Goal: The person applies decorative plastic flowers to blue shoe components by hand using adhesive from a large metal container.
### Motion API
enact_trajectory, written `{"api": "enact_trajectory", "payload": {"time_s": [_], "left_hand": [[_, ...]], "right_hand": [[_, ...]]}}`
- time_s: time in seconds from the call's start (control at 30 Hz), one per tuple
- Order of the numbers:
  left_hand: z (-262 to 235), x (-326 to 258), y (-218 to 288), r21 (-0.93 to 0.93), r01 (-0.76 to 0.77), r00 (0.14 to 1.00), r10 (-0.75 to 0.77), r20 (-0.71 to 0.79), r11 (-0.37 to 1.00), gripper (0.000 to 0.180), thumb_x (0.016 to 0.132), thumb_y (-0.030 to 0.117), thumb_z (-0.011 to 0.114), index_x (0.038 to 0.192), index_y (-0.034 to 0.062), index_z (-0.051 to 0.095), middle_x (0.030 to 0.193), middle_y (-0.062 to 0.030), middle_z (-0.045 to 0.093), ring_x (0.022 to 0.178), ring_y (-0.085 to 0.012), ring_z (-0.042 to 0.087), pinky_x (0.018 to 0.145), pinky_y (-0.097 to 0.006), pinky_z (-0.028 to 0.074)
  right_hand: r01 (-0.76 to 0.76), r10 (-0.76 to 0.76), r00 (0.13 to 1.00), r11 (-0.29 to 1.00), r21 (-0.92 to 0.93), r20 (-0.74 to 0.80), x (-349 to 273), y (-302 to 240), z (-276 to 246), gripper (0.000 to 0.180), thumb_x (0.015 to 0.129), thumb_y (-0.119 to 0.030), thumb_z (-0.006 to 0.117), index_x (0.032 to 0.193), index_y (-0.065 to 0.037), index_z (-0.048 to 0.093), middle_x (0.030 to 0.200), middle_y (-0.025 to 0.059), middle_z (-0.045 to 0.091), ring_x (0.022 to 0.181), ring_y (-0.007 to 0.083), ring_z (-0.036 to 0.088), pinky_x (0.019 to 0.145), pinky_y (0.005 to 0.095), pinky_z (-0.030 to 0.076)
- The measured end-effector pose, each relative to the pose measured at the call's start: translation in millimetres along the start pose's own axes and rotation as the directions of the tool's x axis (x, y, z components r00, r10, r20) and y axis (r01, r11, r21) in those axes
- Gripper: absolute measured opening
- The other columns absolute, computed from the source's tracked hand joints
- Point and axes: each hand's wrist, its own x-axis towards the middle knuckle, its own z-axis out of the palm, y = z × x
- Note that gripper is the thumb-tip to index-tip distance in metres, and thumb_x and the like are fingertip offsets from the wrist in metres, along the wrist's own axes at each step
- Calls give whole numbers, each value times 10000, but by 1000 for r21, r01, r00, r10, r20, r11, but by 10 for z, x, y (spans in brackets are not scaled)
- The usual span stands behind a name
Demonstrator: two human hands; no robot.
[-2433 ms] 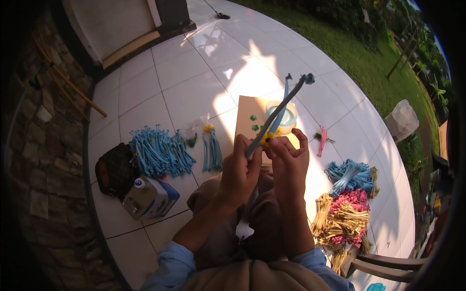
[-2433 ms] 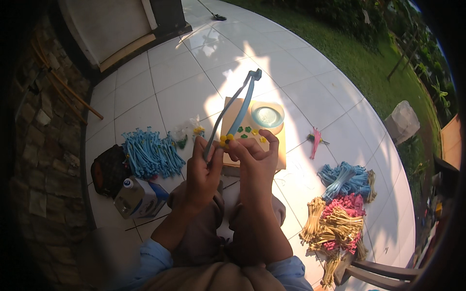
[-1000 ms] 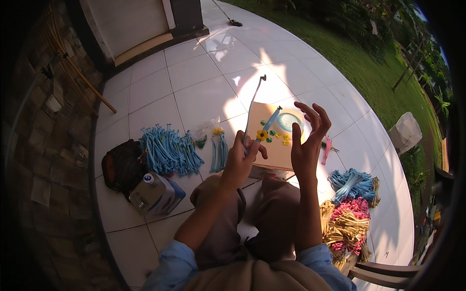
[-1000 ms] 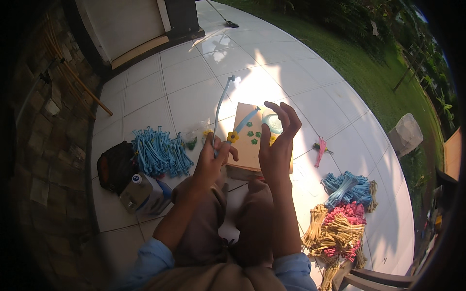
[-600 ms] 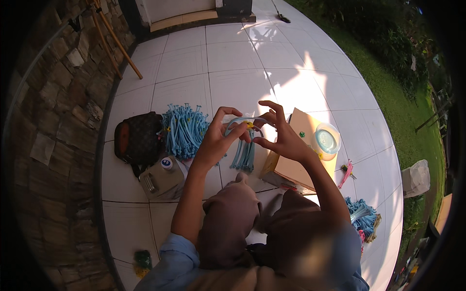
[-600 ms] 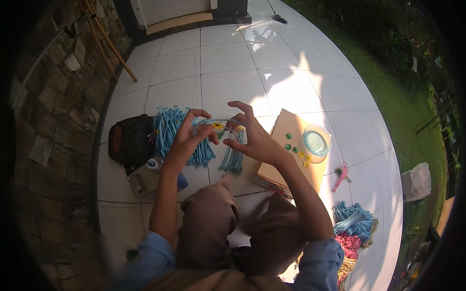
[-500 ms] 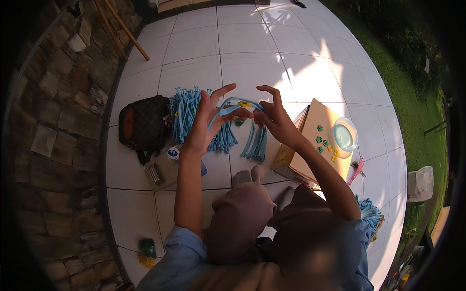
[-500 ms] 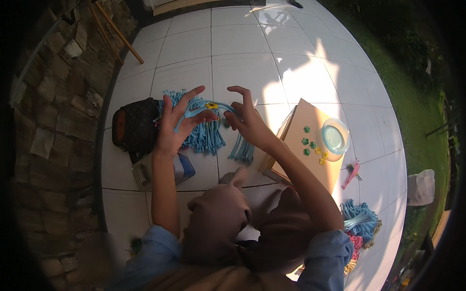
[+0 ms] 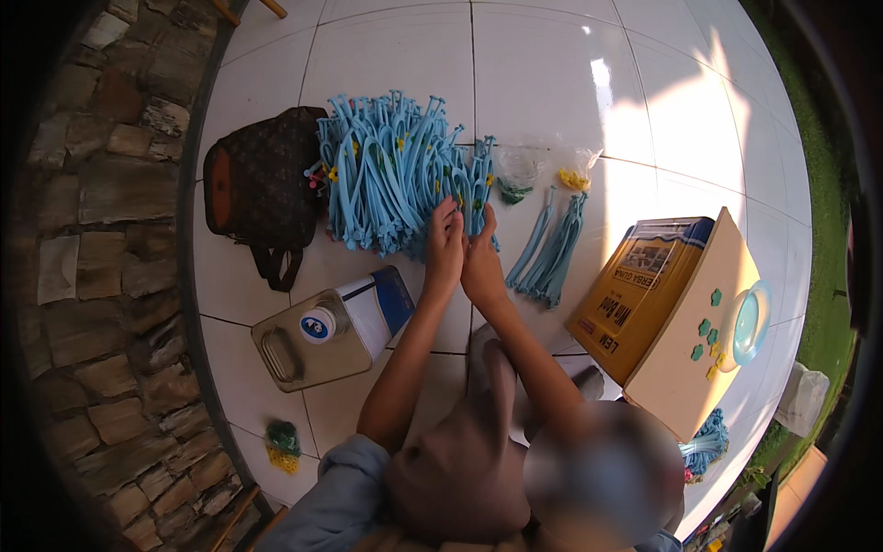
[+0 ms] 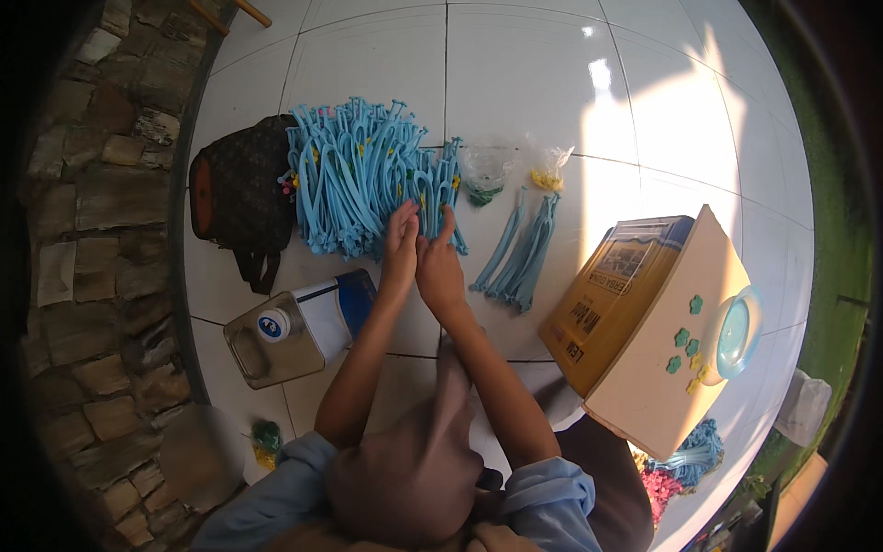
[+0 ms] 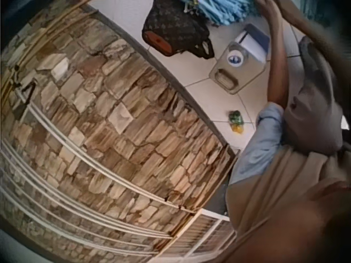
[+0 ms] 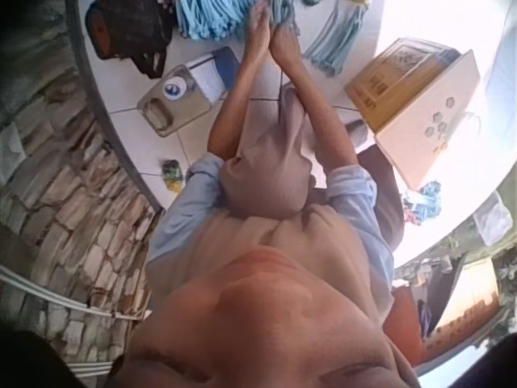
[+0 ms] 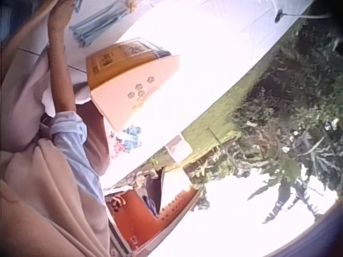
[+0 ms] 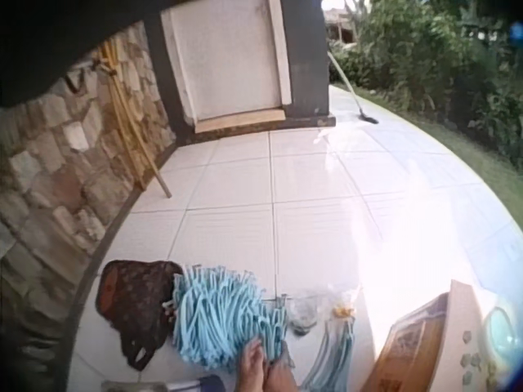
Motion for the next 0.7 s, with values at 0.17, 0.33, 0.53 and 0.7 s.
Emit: {"api": "enact_trajectory", "payload": {"time_s": [0.17, 0.33, 0.53, 0.7], "left_hand": [[323, -120, 270, 247, -389, 912, 408, -31, 887, 241, 944, 104, 436, 1135, -6, 533, 1083, -138, 586, 998, -272, 569, 860, -355, 435], [740, 56, -415, 353, -317, 936, 230, 267, 880, 251, 910, 28, 437, 1131, -19, 546, 1069, -147, 602, 978, -232, 604, 817, -303, 490], [816, 131, -759, 271, -211, 925, 103, 366, 939, 332, 874, -29, 441, 1200, -14, 499, 1048, -131, 591, 915, -206, 615, 805, -295, 508], [769, -75, -227, -132, 169, 937, -118, 330, 977, 305, 862, -44, 471, 1162, 2, 507, 956, -87, 592, 826, -149, 609, 734, -287, 534]], "right_hand": [[149, -272, 930, 894, -422, -246, 2, 132, -619, 406, 888, -57, 449, 1281, 8, 376, 897, 184, 617, 855, 325, 570, 751, 410, 457], [29, -149, 898, 959, -283, -413, 120, 525, -780, 432, 887, -32, 437, 1307, -3, 339, 1023, 227, 582, 946, 346, 559, 795, 400, 458], [88, -90, 906, 996, -24, -414, 89, 626, -712, 558, 826, 73, 482, 1334, -9, 266, 1133, 234, 554, 968, 308, 591, 836, 352, 470], [196, -147, 888, 978, 70, -435, -93, 292, -833, 602, 819, 61, 549, 1340, -52, 270, 1065, 198, 597, 876, 196, 611, 734, 272, 493]]}}
